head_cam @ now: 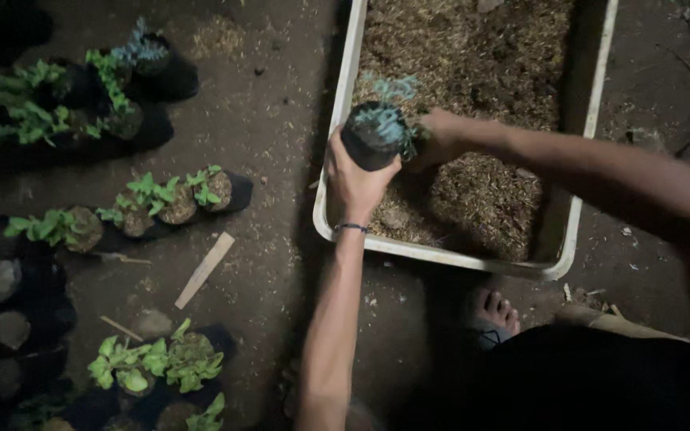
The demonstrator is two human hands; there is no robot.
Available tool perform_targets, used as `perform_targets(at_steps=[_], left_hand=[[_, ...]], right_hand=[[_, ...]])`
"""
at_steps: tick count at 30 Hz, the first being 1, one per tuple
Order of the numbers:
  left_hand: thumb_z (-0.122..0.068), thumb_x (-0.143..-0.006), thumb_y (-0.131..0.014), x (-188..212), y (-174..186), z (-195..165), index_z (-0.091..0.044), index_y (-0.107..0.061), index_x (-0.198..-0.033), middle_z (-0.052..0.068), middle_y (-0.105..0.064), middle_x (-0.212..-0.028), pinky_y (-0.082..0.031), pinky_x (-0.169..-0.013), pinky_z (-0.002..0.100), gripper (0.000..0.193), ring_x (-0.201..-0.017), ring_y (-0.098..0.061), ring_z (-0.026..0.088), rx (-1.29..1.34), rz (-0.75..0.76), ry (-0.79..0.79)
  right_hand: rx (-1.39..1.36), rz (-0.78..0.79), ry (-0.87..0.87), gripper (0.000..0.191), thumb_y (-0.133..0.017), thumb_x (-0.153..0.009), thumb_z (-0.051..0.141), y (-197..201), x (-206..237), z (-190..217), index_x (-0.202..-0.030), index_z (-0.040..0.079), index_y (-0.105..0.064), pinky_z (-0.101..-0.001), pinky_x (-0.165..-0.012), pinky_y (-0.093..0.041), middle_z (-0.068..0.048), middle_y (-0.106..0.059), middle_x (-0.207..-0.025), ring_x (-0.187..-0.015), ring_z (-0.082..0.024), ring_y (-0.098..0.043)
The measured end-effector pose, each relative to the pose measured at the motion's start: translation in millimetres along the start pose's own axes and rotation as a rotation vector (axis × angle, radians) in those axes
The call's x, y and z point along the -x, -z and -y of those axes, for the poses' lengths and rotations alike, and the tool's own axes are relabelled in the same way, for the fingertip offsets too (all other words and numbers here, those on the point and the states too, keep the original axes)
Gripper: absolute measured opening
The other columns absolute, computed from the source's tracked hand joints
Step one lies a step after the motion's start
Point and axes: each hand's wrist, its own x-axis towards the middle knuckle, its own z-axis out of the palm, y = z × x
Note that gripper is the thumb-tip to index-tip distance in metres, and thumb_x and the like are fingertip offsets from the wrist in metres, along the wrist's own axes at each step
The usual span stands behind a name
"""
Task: The person sits on the ground in a plant nursery and fills black plastic seedling bags with soil by hand, scooping soil from a large tray and pressing it around seedlings. They place the filled bags in rows on the ground with other potted seedlings, repeating the process for several bags.
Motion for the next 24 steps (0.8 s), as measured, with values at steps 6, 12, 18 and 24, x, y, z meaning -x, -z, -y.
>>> perform_targets(at_steps=[6, 12, 18, 24], left_hand=[[-0.026, -0.065, -0.091, 4.9, 1.7, 1.2, -0.015, -0.042, -0.146, 0.020, -0.059, -0.135, -0.055, -0.097, 0.051, 0.096, -0.121, -0.062, 0.042, -0.010, -0.028, -0.074], [-0.025, -0.067, -0.091, 10.5, 0.2, -8.6, -0.017, -0.039, -0.150, 0.020, -0.056, -0.135, -0.056, -0.088, 0.054, 0.098, -0.114, -0.064, 0.045, -0.129, -0.025, -0.021], [-0.024, -0.058, -0.096, 13.3, 3.9, -17.5, -0.017, -0.039, -0.146, 0.018, -0.056, -0.130, -0.055, -0.084, 0.056, 0.106, -0.110, -0.064, 0.047, -0.122, -0.004, -0.036], [-0.020, -0.057, -0.097, 14.3, 5.7, -28.0, -0.015, -0.039, -0.146, 0.020, -0.056, -0.131, -0.056, -0.084, 0.057, 0.107, -0.109, -0.064, 0.047, -0.118, -0.007, -0.043]], right_hand=[[-0.001, 0.572, -0.115, 0.038, -0.069, -0.088, 0.045, 51.0, 39.3, 21.1, -0.118, 0.022, -0.077, -0.0425, -0.076, -0.059, -0.009, -0.079, -0.091, -0.082, -0.026, -0.070], [0.043, 0.529, 0.036, 0.055, -0.070, -0.086, 0.052, 85.6, 63.2, 28.7, -0.133, 0.023, -0.067, -0.0402, -0.078, -0.061, 0.003, -0.073, -0.100, -0.087, -0.017, -0.069], [0.016, 0.183, -0.043, 0.053, -0.071, -0.092, 0.045, 105.9, 76.2, 55.3, -0.141, 0.027, -0.063, -0.0474, -0.073, -0.062, -0.013, -0.079, -0.083, -0.073, -0.032, -0.072], [0.011, -0.350, 0.182, 0.051, -0.078, -0.087, 0.026, 101.2, 75.0, 69.0, -0.133, 0.008, -0.066, -0.0426, -0.083, -0.062, -0.017, -0.077, -0.104, -0.086, -0.029, -0.077]])
